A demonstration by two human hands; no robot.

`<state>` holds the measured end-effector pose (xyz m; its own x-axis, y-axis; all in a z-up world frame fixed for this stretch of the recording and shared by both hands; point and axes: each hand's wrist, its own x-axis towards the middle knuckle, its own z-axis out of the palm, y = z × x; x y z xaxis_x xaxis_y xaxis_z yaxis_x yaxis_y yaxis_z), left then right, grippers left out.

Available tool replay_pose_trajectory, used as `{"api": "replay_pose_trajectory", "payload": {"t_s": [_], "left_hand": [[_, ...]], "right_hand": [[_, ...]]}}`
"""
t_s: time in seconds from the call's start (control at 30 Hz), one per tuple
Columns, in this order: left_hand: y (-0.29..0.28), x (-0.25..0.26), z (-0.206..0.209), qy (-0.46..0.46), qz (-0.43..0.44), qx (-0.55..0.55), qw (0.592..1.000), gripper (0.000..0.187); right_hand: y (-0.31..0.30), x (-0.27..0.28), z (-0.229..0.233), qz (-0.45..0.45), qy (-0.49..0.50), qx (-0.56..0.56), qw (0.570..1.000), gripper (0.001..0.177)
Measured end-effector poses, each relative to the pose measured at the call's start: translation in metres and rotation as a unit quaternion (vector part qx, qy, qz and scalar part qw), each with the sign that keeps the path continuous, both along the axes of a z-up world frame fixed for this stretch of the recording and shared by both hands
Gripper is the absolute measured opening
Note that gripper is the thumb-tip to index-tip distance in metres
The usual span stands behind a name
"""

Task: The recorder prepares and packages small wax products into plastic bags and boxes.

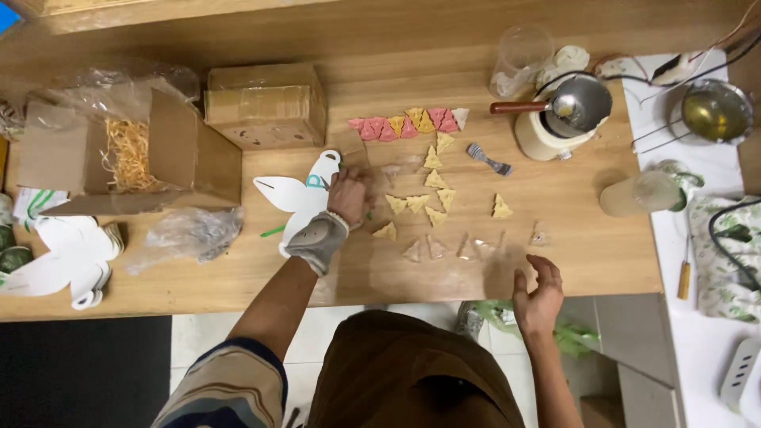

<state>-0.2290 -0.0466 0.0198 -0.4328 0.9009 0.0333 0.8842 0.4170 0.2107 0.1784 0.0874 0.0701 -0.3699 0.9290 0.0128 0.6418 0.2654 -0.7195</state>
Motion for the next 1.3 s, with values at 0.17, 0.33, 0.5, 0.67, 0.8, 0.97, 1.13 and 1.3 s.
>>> {"api": "replay_pose_trajectory", "payload": {"t_s": [0.17,0.33,0.5,0.67,0.8,0.97,1.13,1.3], "left_hand": [[-0.050,0.064,0.047,-0.253,-0.087,0.111,0.957,0.039],[-0.091,0.121,0.030,-0.285,-0.174,0.031,0.942,0.049],[-0.073,0.128,0.015,-0.117,-0.197,0.031,0.973,0.043],[-0.044,0.120,0.053,-0.136,-0.196,0.083,0.968,0.052],[-0.012,0.075,-0.002,-0.091,-0.098,0.171,0.976,0.039],[0.048,0.009,-0.003,-0.107,-0.014,0.080,0.991,0.050],[0.055,0.013,0.023,-0.122,-0.021,-0.027,0.992,0.045],[0.046,0.080,0.053,-0.281,-0.165,0.117,0.938,0.070]], "right_hand": [[-0.077,-0.092,0.001,0.159,-0.080,0.111,0.978,0.045],[-0.101,-0.134,-0.041,0.258,-0.238,0.150,0.924,0.066],[-0.093,-0.103,-0.058,0.264,-0.276,0.163,0.910,0.066],[-0.084,-0.076,-0.048,0.252,-0.279,0.157,0.913,0.067],[-0.089,-0.069,-0.042,0.216,-0.252,0.152,0.931,0.066],[-0.090,-0.073,-0.035,0.189,-0.203,0.142,0.950,0.063],[-0.079,-0.066,-0.021,0.174,-0.197,0.120,0.957,0.060],[-0.049,-0.083,0.018,0.087,0.006,-0.071,0.994,0.056]]}}
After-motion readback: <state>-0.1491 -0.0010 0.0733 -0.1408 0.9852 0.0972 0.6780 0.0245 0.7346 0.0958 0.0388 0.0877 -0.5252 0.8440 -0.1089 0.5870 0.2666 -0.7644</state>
